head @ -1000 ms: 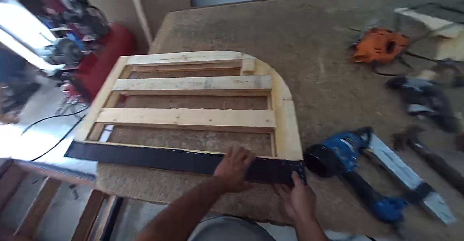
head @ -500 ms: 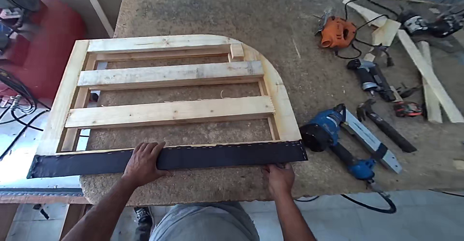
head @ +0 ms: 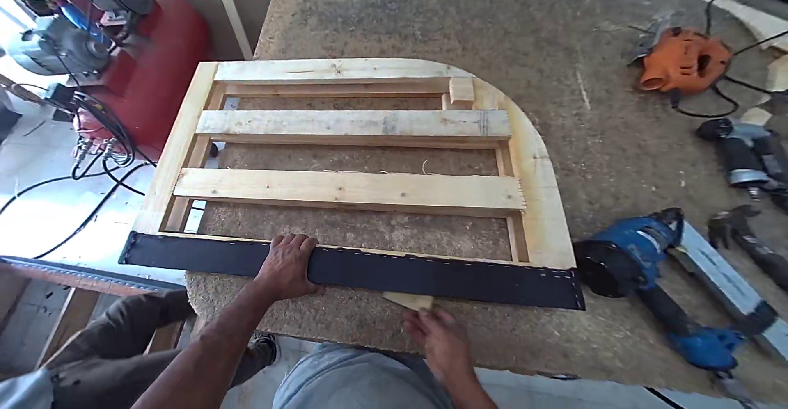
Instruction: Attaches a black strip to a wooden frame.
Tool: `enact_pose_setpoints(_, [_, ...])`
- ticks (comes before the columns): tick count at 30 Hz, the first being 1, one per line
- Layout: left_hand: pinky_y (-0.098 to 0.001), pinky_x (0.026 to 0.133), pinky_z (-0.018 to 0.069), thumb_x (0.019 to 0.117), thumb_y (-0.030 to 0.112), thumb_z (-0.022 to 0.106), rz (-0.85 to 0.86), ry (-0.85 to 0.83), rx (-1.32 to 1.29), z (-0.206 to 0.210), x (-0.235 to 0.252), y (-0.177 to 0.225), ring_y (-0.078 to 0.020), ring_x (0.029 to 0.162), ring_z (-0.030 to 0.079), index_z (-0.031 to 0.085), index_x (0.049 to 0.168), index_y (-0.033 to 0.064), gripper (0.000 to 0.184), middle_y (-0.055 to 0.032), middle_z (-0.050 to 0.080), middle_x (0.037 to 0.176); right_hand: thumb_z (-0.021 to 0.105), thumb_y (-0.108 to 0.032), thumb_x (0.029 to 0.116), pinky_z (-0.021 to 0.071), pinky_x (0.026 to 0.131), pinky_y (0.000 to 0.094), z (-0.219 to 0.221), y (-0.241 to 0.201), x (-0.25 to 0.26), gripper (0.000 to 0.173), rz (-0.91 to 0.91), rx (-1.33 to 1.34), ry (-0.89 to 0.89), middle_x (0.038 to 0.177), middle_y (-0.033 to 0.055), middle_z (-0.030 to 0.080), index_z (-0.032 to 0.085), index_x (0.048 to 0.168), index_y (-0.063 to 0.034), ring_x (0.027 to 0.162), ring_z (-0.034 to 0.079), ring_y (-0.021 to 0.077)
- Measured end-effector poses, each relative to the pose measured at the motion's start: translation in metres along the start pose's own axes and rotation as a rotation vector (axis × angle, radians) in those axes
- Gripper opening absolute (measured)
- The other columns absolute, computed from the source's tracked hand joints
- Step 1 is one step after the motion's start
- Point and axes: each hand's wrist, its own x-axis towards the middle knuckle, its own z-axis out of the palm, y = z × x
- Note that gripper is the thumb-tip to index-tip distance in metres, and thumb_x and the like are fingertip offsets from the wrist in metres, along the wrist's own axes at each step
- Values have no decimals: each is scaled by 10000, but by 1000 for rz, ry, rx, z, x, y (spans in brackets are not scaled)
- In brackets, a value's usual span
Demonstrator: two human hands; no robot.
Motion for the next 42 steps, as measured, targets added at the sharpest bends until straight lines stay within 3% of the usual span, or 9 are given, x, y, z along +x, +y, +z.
enact_pose_setpoints(2, [-524, 1122, 380, 618, 704, 827, -7, -64, -4, -5, 3, 4, -256, 1284, 548, 571, 1374, 177, 957, -38, 620, 1341, 475, -45, 1061, 645, 796, 405, 28, 6, 3, 261, 38, -41, -167, 1042, 209, 733, 562, 1261, 99, 912, 751, 281])
enact_pose_setpoints(5, [-517, 1129, 377, 615, 695, 837, 28, -81, -2, -7, 6, 10, -252, 1288, 546, 556, 1402, 167, 988, -40, 612, 1360, 466, -8, 1060, 641, 826, 397, 67, 9, 13, 237, 119, 29, -250, 1062, 224, 723, 537, 1248, 117, 943, 748, 285])
enact_pose_setpoints(11, [-527, 1081, 430, 724, 557, 817, 154, -79, 14, -11, 10, 18, -293, 1267, 567, 536, 1415, 116, 866, -94, 608, 1355, 436, 107, 991, 591, 952, 404, 102, 24, 16, 283, 192, 289, -383, 1197, 227, 682, 530, 1259, 104, 1086, 700, 278])
enact_pose_setpoints(16, [-520, 1050, 454, 749, 509, 794, 278, -97, 26, -11, 19, 26, -308, 1267, 565, 496, 1462, 106, 872, -114, 601, 1355, 416, 153, 937, 589, 958, 430, 115, 31, 11, 303, 131, 383, -317, 1180, 239, 674, 540, 1211, 115, 1081, 691, 288])
enact_pose_setpoints(20, [-504, 1000, 493, 727, 511, 816, 302, -115, -2, -13, 25, 30, -323, 1212, 590, 555, 1371, 83, 816, -134, 616, 1287, 410, 141, 917, 587, 963, 457, 118, 38, 14, 304, 59, 412, -318, 1160, 251, 675, 534, 1193, 116, 1073, 692, 311])
enact_pose_setpoints(26, [-491, 956, 529, 677, 505, 833, 292, -117, -4, -12, 27, 29, -318, 1163, 618, 573, 1347, 84, 833, -137, 627, 1248, 438, 145, 908, 585, 955, 453, 120, 46, 12, 313, 10, 398, -279, 1134, 234, 687, 539, 1199, 90, 1054, 695, 301])
enact_pose_setpoints(36, [-501, 868, 568, 640, 528, 854, 306, -152, 6, -18, 32, 28, -314, 1093, 646, 572, 1319, 110, 846, -131, 631, 1178, 501, 133, 946, 590, 924, 455, 120, 58, 17, 259, -12, 415, -248, 1085, 207, 709, 572, 1183, 56, 987, 712, 286])
enact_pose_setpoints(42, [-526, 882, 558, 706, 550, 809, 309, -167, 58, -17, 29, 28, -347, 1174, 613, 518, 1396, 95, 876, -153, 604, 1261, 496, 120, 965, 591, 923, 466, 120, 57, 19, 271, -21, 386, -252, 1101, 206, 705, 559, 1219, 48, 1001, 710, 297])
